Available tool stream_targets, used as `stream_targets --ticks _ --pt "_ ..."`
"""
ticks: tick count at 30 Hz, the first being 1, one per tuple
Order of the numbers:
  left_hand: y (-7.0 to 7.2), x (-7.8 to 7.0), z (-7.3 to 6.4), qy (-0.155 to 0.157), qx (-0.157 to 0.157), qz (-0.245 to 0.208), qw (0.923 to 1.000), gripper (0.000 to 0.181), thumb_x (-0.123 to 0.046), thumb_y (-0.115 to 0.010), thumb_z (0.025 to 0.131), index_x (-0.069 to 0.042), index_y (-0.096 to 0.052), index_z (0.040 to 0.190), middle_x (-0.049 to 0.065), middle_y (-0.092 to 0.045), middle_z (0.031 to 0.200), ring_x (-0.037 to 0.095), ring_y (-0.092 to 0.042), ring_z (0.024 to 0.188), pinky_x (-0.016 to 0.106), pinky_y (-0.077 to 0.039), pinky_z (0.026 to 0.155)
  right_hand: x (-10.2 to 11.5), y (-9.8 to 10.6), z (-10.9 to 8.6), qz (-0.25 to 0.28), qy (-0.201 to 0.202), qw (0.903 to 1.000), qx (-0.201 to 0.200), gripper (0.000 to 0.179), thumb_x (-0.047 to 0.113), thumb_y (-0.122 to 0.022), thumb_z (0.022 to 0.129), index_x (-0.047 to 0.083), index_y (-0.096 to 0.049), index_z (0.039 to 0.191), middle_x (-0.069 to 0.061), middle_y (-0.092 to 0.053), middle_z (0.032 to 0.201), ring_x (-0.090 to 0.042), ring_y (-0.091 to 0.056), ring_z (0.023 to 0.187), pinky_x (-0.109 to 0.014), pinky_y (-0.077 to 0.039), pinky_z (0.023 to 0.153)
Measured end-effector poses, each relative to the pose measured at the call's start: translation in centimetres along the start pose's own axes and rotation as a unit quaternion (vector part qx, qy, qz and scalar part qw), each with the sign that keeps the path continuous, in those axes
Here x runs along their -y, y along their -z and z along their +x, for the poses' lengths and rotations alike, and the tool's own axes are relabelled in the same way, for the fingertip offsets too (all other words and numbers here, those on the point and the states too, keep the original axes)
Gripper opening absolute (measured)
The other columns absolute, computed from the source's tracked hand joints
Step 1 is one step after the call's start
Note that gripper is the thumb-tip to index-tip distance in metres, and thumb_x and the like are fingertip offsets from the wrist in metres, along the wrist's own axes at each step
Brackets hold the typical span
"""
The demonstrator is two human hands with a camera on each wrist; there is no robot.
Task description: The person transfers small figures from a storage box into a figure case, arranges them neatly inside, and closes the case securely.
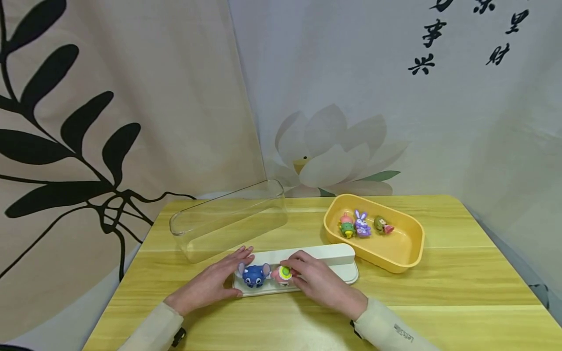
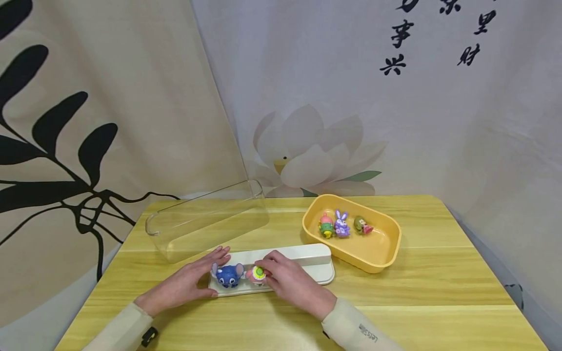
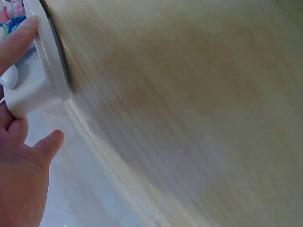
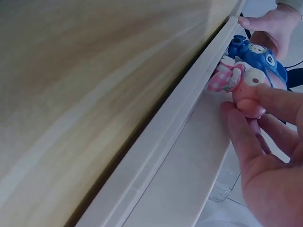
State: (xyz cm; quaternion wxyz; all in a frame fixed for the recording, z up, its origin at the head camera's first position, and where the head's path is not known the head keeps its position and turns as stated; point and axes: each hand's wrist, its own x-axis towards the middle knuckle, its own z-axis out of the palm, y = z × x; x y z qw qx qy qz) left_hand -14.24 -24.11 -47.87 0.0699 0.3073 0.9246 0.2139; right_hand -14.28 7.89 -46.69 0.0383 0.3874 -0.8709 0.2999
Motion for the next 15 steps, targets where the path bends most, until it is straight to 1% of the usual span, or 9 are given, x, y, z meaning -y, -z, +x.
stream_targets --ticks 7,11,15 --pt "0.02 0.09 -0.03 -0.004 -0.002 -0.001 1.0000 0.092 -0.027 -0.087 0.083 -0.019 -0.039 0.161 0.003 -0.023 0.171 0.030 -0.026 0.155 0.054 -0.034 0.119 -0.10 -0.18 0.13 0.009 -0.005 0.9999 0.008 0.039 0.004 -0.073 0.094 0.007 -0.067 0.133 -0.003 -0.064 0.123 -0.007 -0.062 0.101 -0.025 -0.058 0.088" --pt "-0.04 0.13 -0.06 -0.005 -0.003 -0.001 1.0000 0.093 -0.026 -0.087 0.083 -0.020 -0.039 0.161 0.002 -0.023 0.171 0.030 -0.027 0.155 0.053 -0.035 0.119 -0.01 -0.12 -0.09 0.004 -0.011 0.9999 0.004 0.046 0.010 -0.077 0.093 0.006 -0.064 0.137 -0.004 -0.064 0.126 -0.011 -0.063 0.107 -0.030 -0.058 0.094" --pt "-0.07 0.12 -0.02 -0.005 -0.004 -0.001 1.0000 0.093 -0.027 -0.087 0.083 -0.020 -0.038 0.161 0.001 -0.023 0.171 0.029 -0.027 0.155 0.053 -0.035 0.119 0.11 0.31 -0.52 -0.005 -0.024 0.9997 -0.006 0.050 0.018 -0.079 0.093 0.008 -0.063 0.139 -0.003 -0.062 0.131 -0.014 -0.064 0.115 -0.036 -0.058 0.099"
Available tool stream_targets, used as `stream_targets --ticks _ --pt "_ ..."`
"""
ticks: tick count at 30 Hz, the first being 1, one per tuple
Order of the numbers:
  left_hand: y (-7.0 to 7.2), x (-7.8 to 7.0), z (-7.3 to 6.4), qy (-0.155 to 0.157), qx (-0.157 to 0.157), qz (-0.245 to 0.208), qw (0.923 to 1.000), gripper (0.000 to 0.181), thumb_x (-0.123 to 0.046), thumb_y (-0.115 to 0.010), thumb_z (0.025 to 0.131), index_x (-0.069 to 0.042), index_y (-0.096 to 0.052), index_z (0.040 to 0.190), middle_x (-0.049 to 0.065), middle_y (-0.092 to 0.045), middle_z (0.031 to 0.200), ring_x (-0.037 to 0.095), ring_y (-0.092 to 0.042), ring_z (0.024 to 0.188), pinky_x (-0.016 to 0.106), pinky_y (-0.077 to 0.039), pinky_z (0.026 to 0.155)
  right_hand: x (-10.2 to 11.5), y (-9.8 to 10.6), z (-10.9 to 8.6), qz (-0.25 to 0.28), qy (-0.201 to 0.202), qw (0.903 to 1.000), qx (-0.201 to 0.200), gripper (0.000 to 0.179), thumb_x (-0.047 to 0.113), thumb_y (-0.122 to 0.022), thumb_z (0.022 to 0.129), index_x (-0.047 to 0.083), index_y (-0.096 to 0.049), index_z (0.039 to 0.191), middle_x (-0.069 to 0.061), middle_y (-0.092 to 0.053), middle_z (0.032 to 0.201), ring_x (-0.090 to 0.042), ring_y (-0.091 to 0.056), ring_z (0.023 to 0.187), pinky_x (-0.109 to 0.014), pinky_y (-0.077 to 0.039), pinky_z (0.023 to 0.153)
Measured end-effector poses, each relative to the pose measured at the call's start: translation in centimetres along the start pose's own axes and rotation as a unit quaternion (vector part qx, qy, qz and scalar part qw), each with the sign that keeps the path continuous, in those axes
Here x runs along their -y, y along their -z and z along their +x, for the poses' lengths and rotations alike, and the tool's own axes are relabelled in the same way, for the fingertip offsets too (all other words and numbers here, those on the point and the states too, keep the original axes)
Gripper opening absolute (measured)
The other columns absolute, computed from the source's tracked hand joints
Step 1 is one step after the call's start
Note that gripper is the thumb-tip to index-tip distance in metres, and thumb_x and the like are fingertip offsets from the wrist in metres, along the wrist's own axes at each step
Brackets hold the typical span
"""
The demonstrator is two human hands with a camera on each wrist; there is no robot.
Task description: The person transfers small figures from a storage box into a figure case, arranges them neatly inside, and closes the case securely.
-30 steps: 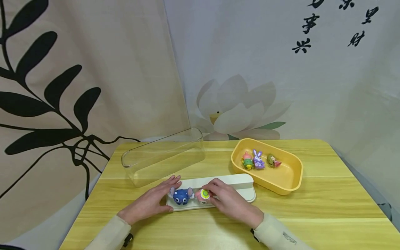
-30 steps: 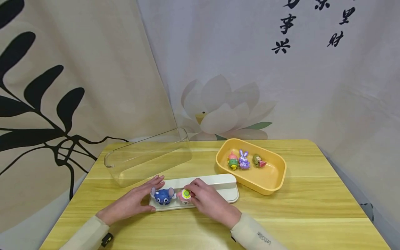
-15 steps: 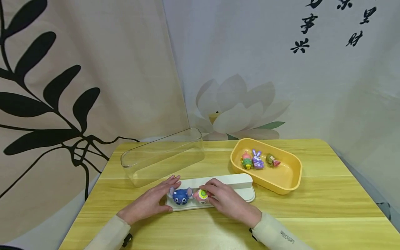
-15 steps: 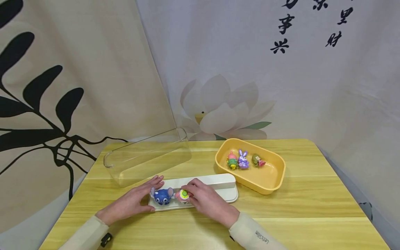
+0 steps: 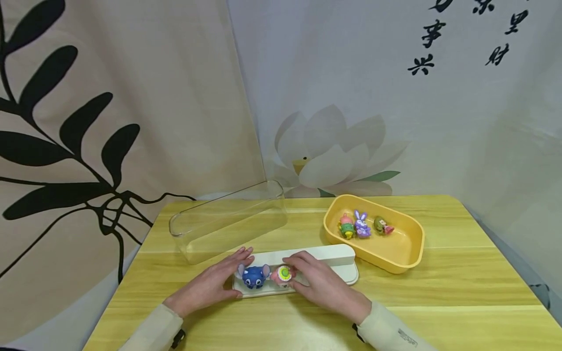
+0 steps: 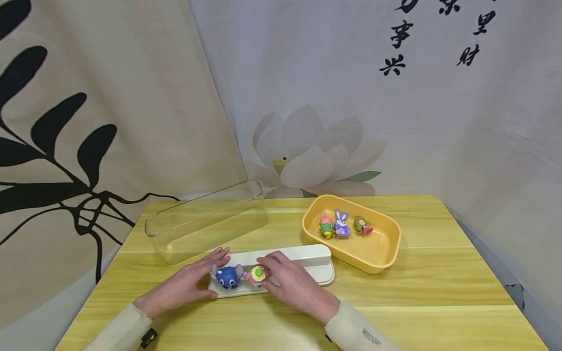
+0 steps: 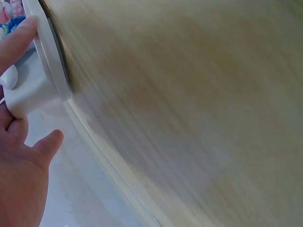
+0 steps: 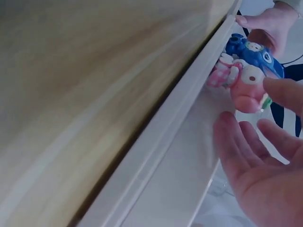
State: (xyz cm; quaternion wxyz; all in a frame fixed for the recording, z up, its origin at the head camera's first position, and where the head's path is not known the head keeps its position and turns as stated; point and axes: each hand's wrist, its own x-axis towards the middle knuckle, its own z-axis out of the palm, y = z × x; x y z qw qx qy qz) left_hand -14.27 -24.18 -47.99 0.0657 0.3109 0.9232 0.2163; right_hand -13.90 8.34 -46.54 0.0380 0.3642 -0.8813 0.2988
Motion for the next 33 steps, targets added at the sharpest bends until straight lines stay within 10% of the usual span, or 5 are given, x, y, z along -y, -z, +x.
stream_targets --ticks 33 --pt "0.0 -0.2 -0.1 -0.006 -0.006 0.021 0.9998 0.093 -0.031 -0.087 0.083 -0.019 -0.038 0.162 -0.001 -0.022 0.171 0.031 -0.030 0.153 0.054 -0.034 0.119 -4.7 9.5 -6.5 -0.022 -0.112 0.9853 -0.127 0.047 0.030 -0.071 0.100 0.008 -0.061 0.141 -0.014 -0.056 0.150 -0.041 -0.051 0.138 -0.065 -0.045 0.109"
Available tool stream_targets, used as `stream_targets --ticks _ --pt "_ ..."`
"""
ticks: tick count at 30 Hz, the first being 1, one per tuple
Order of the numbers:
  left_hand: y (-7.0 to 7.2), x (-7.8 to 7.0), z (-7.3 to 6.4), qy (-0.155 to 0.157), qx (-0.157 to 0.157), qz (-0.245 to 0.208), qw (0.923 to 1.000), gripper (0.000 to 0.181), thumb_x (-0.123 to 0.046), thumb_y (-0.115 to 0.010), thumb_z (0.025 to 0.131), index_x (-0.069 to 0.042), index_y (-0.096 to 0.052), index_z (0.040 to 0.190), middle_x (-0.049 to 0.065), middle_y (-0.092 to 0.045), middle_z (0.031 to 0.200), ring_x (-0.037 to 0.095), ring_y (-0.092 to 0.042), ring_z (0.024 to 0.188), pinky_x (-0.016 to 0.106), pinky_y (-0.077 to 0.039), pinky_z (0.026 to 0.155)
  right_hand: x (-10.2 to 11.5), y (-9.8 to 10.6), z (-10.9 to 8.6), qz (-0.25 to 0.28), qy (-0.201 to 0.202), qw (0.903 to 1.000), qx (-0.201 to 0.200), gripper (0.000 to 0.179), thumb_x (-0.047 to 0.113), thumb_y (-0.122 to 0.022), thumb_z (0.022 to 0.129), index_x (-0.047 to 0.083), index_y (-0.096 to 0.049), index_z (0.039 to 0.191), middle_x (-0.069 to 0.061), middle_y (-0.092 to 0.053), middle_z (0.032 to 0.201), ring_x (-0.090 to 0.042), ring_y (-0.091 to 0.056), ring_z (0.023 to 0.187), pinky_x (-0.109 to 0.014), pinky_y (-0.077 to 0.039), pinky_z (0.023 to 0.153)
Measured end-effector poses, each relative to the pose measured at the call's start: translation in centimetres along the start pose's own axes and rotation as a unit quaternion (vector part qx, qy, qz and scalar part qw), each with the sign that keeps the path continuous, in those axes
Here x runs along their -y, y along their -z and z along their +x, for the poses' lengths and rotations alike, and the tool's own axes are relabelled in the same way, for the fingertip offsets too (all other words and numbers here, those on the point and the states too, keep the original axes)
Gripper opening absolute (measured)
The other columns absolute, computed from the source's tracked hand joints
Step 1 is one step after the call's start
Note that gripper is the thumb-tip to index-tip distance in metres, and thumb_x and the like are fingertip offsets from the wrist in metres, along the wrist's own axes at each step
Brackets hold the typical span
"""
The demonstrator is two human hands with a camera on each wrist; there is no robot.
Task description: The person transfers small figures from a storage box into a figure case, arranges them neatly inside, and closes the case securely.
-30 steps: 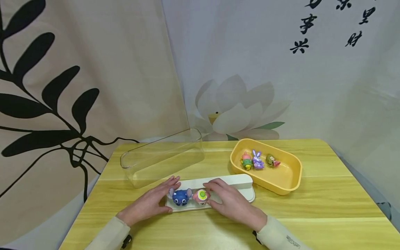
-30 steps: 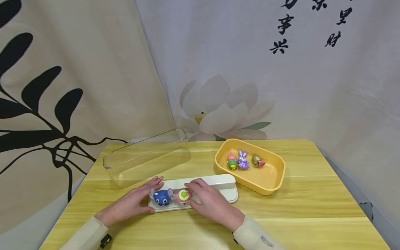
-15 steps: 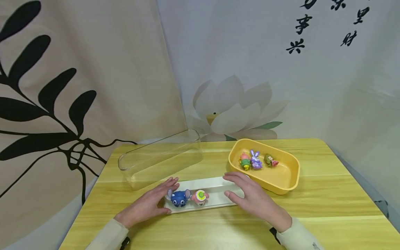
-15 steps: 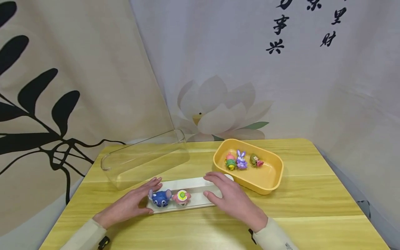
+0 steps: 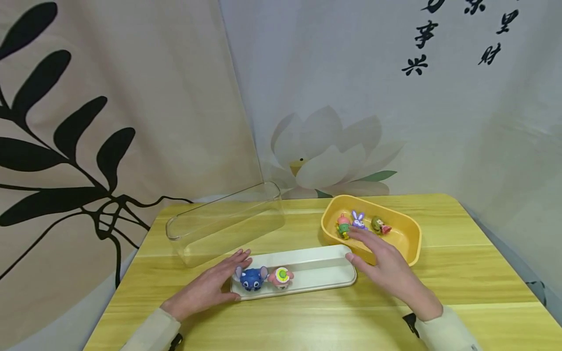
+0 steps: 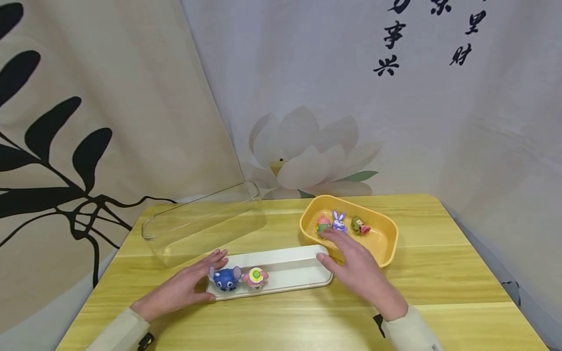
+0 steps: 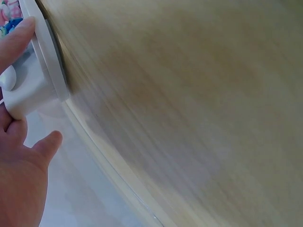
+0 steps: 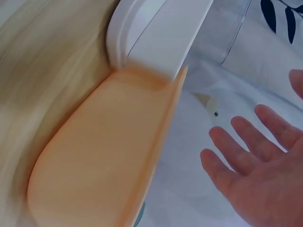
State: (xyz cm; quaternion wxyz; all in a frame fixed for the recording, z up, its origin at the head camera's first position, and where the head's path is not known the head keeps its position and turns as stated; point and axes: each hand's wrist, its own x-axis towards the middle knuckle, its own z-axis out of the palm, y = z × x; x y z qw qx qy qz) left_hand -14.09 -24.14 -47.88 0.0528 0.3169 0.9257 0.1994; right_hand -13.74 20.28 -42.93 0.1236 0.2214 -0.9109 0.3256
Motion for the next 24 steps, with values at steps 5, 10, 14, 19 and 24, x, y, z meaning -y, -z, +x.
stream_targets --ticks 5,10,14,19,24 --pt "0.0 0.0 0.0 0.001 0.001 0.001 1.0000 0.093 -0.031 -0.087 0.083 -0.020 -0.038 0.162 0.000 -0.022 0.171 0.031 -0.030 0.153 0.054 -0.033 0.120 -1.4 0.9 0.1 -0.004 -0.022 0.9997 -0.007 0.052 0.030 -0.070 0.100 0.007 -0.057 0.145 -0.018 -0.054 0.151 -0.047 -0.049 0.137 -0.069 -0.042 0.108" --pt "0.1 -0.1 0.0 0.007 0.006 -0.008 0.9999 0.092 -0.029 -0.086 0.084 -0.019 -0.038 0.162 0.000 -0.022 0.172 0.031 -0.029 0.154 0.055 -0.033 0.120 -2.9 1.7 0.2 -0.007 -0.055 0.9984 -0.008 0.059 0.033 -0.069 0.101 0.003 -0.052 0.149 -0.022 -0.051 0.153 -0.049 -0.047 0.137 -0.070 -0.040 0.109" --pt "0.1 -0.1 0.0 0.008 0.006 -0.011 0.9999 0.092 -0.029 -0.086 0.084 -0.020 -0.038 0.162 0.001 -0.023 0.172 0.031 -0.028 0.154 0.055 -0.033 0.120 -3.8 2.3 0.3 -0.009 -0.077 0.9970 -0.002 0.064 0.037 -0.067 0.102 0.003 -0.047 0.153 -0.023 -0.047 0.155 -0.049 -0.051 0.132 -0.071 -0.042 0.106" --pt "0.0 0.0 0.0 0.009 0.006 -0.007 0.9999 0.093 -0.030 -0.086 0.084 -0.021 -0.037 0.162 0.000 -0.022 0.172 0.030 -0.028 0.154 0.054 -0.033 0.120 -4.7 2.8 0.7 -0.013 -0.105 0.9944 0.009 0.067 0.043 -0.064 0.102 0.006 -0.045 0.155 -0.025 -0.043 0.158 -0.051 -0.048 0.134 -0.075 -0.041 0.104" --pt "0.0 0.0 0.0 0.010 0.006 -0.006 0.9999 0.093 -0.030 -0.086 0.084 -0.021 -0.037 0.162 0.002 -0.023 0.171 0.030 -0.028 0.154 0.055 -0.033 0.120 -5.8 3.0 1.1 -0.018 -0.113 0.9933 0.016 0.069 0.044 -0.064 0.102 0.004 -0.044 0.155 -0.025 -0.041 0.159 -0.052 -0.040 0.141 -0.075 -0.037 0.108"
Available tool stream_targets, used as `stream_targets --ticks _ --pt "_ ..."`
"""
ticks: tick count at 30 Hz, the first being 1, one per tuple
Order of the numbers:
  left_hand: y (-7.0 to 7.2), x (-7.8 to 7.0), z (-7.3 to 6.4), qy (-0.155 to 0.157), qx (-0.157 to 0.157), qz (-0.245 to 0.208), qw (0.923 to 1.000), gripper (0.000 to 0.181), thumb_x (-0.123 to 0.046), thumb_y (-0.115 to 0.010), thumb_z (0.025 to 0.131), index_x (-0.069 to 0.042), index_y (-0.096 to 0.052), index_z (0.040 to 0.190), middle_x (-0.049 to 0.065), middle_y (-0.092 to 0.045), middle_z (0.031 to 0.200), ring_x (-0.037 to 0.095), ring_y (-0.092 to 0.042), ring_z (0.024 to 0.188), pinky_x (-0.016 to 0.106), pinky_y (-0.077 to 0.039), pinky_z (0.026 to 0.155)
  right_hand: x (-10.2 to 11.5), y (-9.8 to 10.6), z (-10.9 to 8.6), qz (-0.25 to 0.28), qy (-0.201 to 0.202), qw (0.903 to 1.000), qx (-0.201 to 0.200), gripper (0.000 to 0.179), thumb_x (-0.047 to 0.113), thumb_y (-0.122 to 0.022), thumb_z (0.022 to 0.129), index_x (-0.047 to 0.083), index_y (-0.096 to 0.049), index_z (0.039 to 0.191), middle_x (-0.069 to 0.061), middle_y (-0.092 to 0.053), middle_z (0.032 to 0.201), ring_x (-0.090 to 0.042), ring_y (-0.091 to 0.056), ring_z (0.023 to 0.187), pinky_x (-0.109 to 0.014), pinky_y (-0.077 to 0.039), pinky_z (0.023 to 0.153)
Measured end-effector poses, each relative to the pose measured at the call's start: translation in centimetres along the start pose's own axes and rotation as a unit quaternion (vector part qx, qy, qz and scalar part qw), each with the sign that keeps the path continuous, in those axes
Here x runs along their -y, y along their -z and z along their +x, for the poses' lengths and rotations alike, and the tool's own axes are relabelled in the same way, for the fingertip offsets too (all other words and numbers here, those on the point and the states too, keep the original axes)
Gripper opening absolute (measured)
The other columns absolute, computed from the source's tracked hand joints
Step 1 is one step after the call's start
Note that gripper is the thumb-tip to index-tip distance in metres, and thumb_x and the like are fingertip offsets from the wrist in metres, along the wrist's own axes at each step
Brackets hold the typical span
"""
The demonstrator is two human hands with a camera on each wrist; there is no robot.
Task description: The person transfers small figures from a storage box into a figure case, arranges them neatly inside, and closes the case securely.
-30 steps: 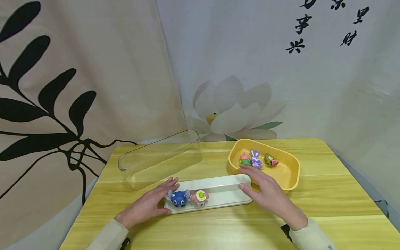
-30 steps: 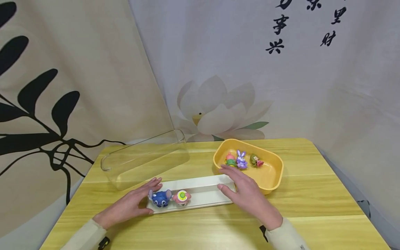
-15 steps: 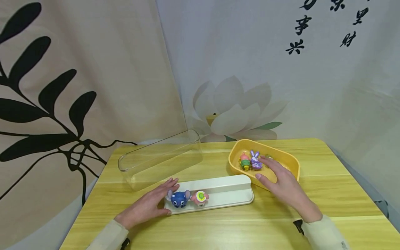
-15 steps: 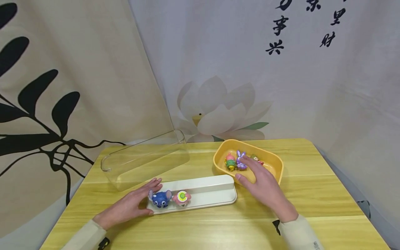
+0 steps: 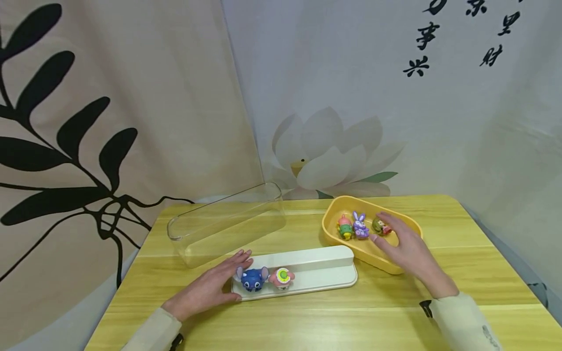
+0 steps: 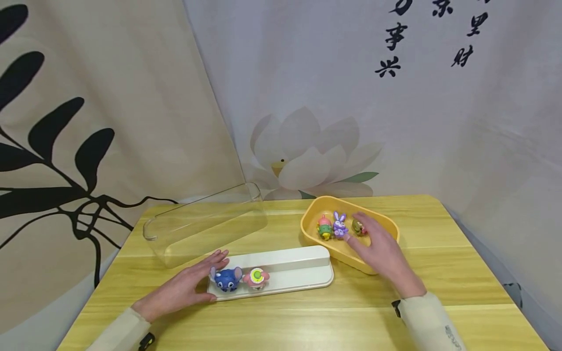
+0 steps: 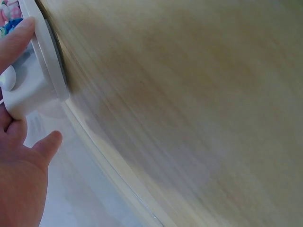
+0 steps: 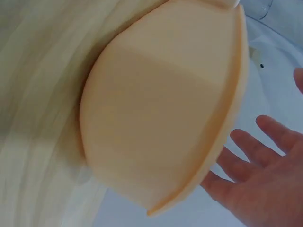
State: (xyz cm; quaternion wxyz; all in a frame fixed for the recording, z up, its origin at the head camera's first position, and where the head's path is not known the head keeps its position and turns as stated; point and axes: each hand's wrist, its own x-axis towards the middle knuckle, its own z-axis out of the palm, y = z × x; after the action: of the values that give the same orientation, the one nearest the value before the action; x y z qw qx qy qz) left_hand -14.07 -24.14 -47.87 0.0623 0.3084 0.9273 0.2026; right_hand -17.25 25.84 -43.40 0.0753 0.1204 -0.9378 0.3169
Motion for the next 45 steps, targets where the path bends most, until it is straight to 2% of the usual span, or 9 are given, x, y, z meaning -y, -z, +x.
stream_targets --ticks 6,11,16,23,28,34,40,45 --pt "0.1 -0.1 0.0 0.007 0.005 -0.001 1.0000 0.093 -0.031 -0.086 0.084 -0.020 -0.037 0.162 0.000 -0.022 0.172 0.030 -0.028 0.154 0.054 -0.033 0.120 -1.1 0.3 1.0 -0.017 0.004 0.9998 0.012 0.075 0.043 -0.063 0.102 -0.002 -0.038 0.157 -0.031 -0.038 0.159 -0.055 -0.036 0.142 -0.073 -0.032 0.112" --pt "0.1 -0.2 0.0 0.009 0.007 0.004 0.9999 0.093 -0.031 -0.087 0.084 -0.020 -0.037 0.162 -0.002 -0.022 0.172 0.030 -0.028 0.154 0.054 -0.034 0.120 -2.0 0.2 1.8 -0.036 0.011 0.9985 0.040 0.079 0.042 -0.063 0.103 -0.006 -0.032 0.158 -0.034 -0.034 0.159 -0.057 -0.033 0.143 -0.074 -0.030 0.113" --pt "0.0 -0.1 0.0 0.008 0.004 0.007 0.9999 0.094 -0.031 -0.087 0.083 -0.021 -0.037 0.162 -0.002 -0.022 0.172 0.029 -0.027 0.155 0.053 -0.035 0.120 -2.7 0.0 2.4 -0.045 0.016 0.9969 0.062 0.079 0.040 -0.064 0.102 -0.005 -0.032 0.158 -0.036 -0.029 0.161 -0.058 -0.031 0.143 -0.075 -0.029 0.114" --pt "0.0 -0.1 0.0 0.005 0.001 0.008 1.0000 0.094 -0.031 -0.087 0.083 -0.020 -0.038 0.162 -0.001 -0.022 0.171 0.030 -0.028 0.154 0.054 -0.036 0.118 -3.2 -0.8 3.0 -0.060 0.012 0.9939 0.092 0.084 0.048 -0.063 0.101 -0.004 -0.032 0.159 -0.038 -0.030 0.158 -0.060 -0.037 0.139 -0.075 -0.037 0.109" --pt "0.0 -0.1 0.0 0.006 0.003 0.008 0.9999 0.094 -0.031 -0.087 0.083 -0.021 -0.038 0.162 -0.003 -0.021 0.171 0.029 -0.028 0.154 0.053 -0.036 0.118 -3.5 -1.4 3.4 -0.077 0.016 0.9903 0.114 0.084 0.048 -0.063 0.100 -0.007 -0.035 0.157 -0.040 -0.031 0.156 -0.060 -0.038 0.138 -0.072 -0.039 0.109" --pt "0.0 -0.1 0.0 0.007 0.003 0.007 0.9999 0.094 -0.031 -0.087 0.083 -0.021 -0.037 0.162 -0.003 -0.021 0.171 0.029 -0.028 0.154 0.053 -0.035 0.119 -3.5 -1.9 3.3 -0.110 0.023 0.9830 0.145 0.085 0.054 -0.061 0.100 -0.007 -0.039 0.155 -0.041 -0.029 0.157 -0.060 -0.034 0.142 -0.070 -0.037 0.112" --pt "-0.1 -0.1 0.0 0.004 0.001 0.006 1.0000 0.093 -0.031 -0.088 0.083 -0.021 -0.038 0.162 -0.002 -0.023 0.171 0.030 -0.029 0.154 0.053 -0.036 0.119 -3.2 -1.9 3.0 -0.130 0.028 0.9792 0.153 0.082 0.054 -0.059 0.101 -0.009 -0.043 0.152 -0.040 -0.029 0.158 -0.058 -0.031 0.144 -0.069 -0.034 0.115" --pt "0.0 -0.1 0.0 0.008 0.003 0.004 1.0000 0.093 -0.030 -0.088 0.083 -0.020 -0.039 0.161 -0.002 -0.023 0.171 0.030 -0.029 0.154 0.052 -0.036 0.119 -2.7 -1.8 2.7 -0.137 0.030 0.9792 0.147 0.077 0.050 -0.061 0.102 -0.009 -0.047 0.148 -0.039 -0.036 0.155 -0.057 -0.039 0.140 -0.069 -0.041 0.110"
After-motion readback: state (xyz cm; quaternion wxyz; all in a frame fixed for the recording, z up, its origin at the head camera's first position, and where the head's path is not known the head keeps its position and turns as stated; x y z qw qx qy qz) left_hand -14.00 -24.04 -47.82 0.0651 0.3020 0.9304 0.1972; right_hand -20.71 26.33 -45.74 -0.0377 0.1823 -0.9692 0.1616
